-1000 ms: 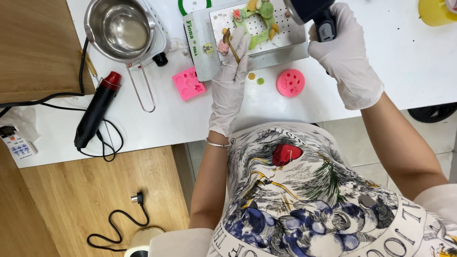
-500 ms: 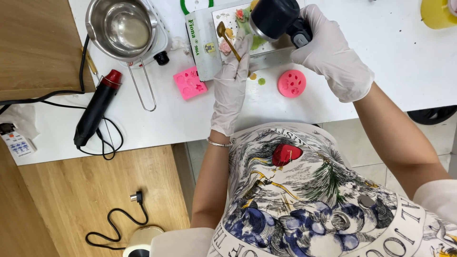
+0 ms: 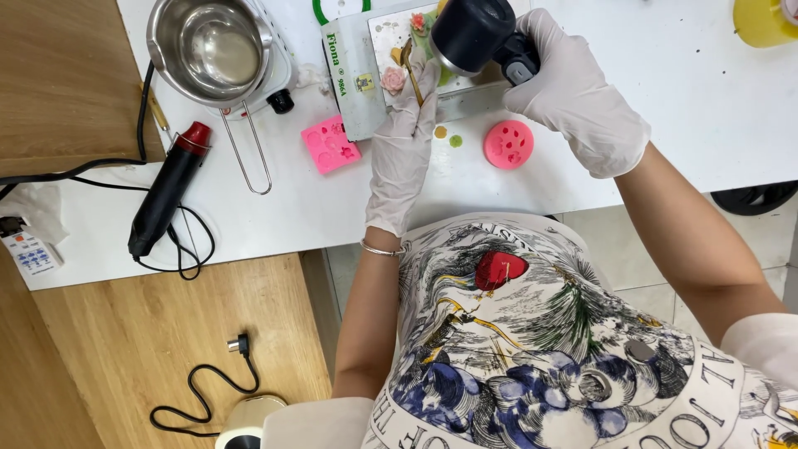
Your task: Decorating a wax piece with smaller wax shapes using melted wax as an adhesive.
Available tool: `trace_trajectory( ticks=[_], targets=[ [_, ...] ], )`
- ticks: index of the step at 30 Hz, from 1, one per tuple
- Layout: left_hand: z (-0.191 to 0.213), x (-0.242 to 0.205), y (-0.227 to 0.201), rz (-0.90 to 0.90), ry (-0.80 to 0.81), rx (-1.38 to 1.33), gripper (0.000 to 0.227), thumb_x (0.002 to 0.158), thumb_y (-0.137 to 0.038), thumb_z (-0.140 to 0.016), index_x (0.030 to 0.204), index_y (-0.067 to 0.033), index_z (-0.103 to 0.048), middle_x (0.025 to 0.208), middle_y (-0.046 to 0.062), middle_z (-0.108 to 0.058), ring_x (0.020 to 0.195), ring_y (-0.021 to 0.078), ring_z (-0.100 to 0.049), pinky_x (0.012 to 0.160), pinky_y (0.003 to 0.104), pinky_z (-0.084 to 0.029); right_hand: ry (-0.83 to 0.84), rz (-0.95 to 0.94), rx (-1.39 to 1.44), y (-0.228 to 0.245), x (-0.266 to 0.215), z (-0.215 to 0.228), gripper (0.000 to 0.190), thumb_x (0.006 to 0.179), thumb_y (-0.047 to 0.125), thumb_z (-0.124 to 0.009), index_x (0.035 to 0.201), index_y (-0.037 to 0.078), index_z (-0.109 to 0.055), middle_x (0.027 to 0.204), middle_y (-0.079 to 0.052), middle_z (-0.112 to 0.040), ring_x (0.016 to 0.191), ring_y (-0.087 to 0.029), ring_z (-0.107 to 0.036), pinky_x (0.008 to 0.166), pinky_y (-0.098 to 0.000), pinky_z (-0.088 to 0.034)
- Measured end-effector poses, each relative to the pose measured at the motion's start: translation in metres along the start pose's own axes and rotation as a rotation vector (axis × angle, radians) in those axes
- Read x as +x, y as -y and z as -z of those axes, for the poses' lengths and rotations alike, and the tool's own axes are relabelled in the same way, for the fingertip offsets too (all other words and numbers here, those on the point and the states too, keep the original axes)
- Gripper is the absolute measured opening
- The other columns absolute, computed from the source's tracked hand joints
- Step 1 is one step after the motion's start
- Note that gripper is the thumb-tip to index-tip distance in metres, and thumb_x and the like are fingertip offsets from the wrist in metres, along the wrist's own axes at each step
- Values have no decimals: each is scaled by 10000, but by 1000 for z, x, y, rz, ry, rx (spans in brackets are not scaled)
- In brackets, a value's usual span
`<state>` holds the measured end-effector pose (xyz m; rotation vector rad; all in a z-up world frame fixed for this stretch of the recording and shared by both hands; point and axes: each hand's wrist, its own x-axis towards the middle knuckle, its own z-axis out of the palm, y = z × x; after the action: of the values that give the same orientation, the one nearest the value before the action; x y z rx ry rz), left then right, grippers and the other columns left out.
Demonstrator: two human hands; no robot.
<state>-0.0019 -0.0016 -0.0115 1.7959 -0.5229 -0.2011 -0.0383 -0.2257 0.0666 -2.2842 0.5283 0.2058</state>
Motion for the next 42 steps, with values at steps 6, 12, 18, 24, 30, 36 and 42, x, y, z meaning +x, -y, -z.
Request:
trace_trajectory(
  ticks=[6, 12, 18, 24, 30, 36, 42],
  targets=[
    [4, 3, -13, 77, 25, -43, 361, 1116, -169, -546, 1471, -112, -572, 1426, 113, -653, 1172, 219, -716, 961, 340, -583, 34, -60, -33, 15, -3, 6, 562, 746, 60, -724, 1285, 114, -572, 914, -146, -696, 740, -247, -673, 622, -374, -546],
    [15, -2, -30, 36, -19, -139, 355, 1160, -139, -504, 1510, -132, -561, 1568, 66, -577, 1217, 167, -712, 994, 257, -610, -18, -74, 66, 29, -18, 16, 504, 816, 68, -746, 1286, 93, -567, 1044, -127, -703, 825, -191, -678, 624, -359, -552],
    [28, -34, -35, 171, -48, -409, 363, 1142, -115, -494, 1500, -126, -553, 1564, 44, -551, 1074, 174, -768, 927, 277, -643, -79, 190, -307, 49, -35, 30, 775, 849, 6, -688, 1569, 149, -438, 1104, -229, -657, 919, -396, -676, 753, -470, -545],
    [43, -68, -55, 322, -82, -449, 398, 1124, -107, -460, 1517, -94, -514, 1554, 63, -553, 1067, 183, -765, 916, 272, -620, -74, 418, -542, 25, -41, 31, 864, 930, 30, -651, 1666, 83, -203, 1134, -259, -604, 931, -436, -644, 721, -509, -549],
    [52, -89, -57, 356, -133, -398, 400, 1119, -112, -438, 1504, -50, -531, 1537, 77, -573, 1044, 189, -768, 862, 259, -595, -66, 492, -488, 24, -34, 33, 529, 983, 27, -627, 1476, 55, -435, 1138, -227, -623, 950, -414, -649, 697, -506, -541],
    [61, -105, -59, 399, -182, -426, 399, 1111, -133, -439, 1488, -45, -534, 1520, 76, -580, 1024, 194, -773, 847, 256, -599, -13, 363, -539, 23, -30, 29, 315, 983, 53, -629, 1280, 38, -527, 922, -193, -638, 772, -415, -640, 583, -513, -514],
    [70, -124, -54, 386, -200, -475, 409, 1116, -155, -446, 1498, -27, -520, 1526, 77, -572, 1026, 198, -767, 878, 254, -588, -60, 413, -554, 25, -38, 25, 190, 1015, 28, -616, 1192, 17, -547, 905, -160, -642, 754, -388, -629, 590, -490, -504]
  ],
)
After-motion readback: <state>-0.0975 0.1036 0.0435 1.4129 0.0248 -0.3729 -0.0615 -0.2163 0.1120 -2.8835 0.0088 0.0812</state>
